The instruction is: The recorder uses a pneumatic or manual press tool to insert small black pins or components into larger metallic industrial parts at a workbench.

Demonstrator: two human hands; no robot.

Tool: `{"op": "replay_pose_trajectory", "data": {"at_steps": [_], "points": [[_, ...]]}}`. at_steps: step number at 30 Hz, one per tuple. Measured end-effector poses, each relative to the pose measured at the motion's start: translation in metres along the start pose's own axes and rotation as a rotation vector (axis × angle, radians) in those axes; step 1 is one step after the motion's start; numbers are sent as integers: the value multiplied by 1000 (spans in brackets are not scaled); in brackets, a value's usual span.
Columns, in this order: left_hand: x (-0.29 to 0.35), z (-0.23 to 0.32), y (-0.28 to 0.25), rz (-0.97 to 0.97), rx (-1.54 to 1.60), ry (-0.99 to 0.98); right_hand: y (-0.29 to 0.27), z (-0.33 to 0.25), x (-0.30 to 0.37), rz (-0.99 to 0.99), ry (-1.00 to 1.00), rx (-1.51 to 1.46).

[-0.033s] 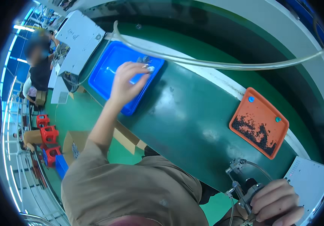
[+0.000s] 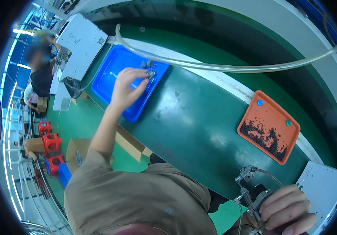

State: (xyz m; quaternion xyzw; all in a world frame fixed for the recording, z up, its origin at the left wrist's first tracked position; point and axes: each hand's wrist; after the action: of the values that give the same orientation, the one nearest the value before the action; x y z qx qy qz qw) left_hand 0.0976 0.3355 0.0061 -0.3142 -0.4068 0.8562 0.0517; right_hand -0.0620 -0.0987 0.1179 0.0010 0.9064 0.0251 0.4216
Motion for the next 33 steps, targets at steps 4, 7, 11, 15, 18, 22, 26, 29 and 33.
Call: {"op": "replay_pose_trajectory", "data": {"at_steps": [4, 7, 11, 15, 18, 22, 26, 29, 33], "points": [[-13, -25, -10, 49, 189, -61, -1, 4, 0, -53, -6, -20], [-77, -73, -5, 35, 242, -152, 1, 0, 4, -47, 33, 15], [-150, -199, 25, 86, -143, -141, 13, -6, 6, 22, 52, 77], [-160, -226, 34, 25, -49, -526, 19, 3, 2, 4, 82, 80], [-159, -233, 43, -16, -137, -408, 19, 4, 0, -10, 79, 79], [-158, -230, 30, 14, -149, -381, 11, 7, 0, -54, 84, 53], [-161, -173, 40, -20, -39, -275, -2, 4, 7, -74, 74, 54], [-156, -85, 67, -84, 179, 7, -7, 2, -1, -170, 46, 33], [-92, 65, 81, -206, 277, 323, -15, 13, -4, -264, 34, -47]]}}
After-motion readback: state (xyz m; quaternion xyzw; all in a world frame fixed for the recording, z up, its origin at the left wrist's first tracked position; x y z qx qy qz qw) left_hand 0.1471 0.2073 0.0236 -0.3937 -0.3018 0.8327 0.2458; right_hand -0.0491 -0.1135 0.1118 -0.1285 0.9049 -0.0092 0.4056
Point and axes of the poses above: each hand's wrist, its own x-axis away from the middle knuckle, its own y-axis out of the palm, z = x × y, and after that the axes turned 11 degrees about x, right-handed
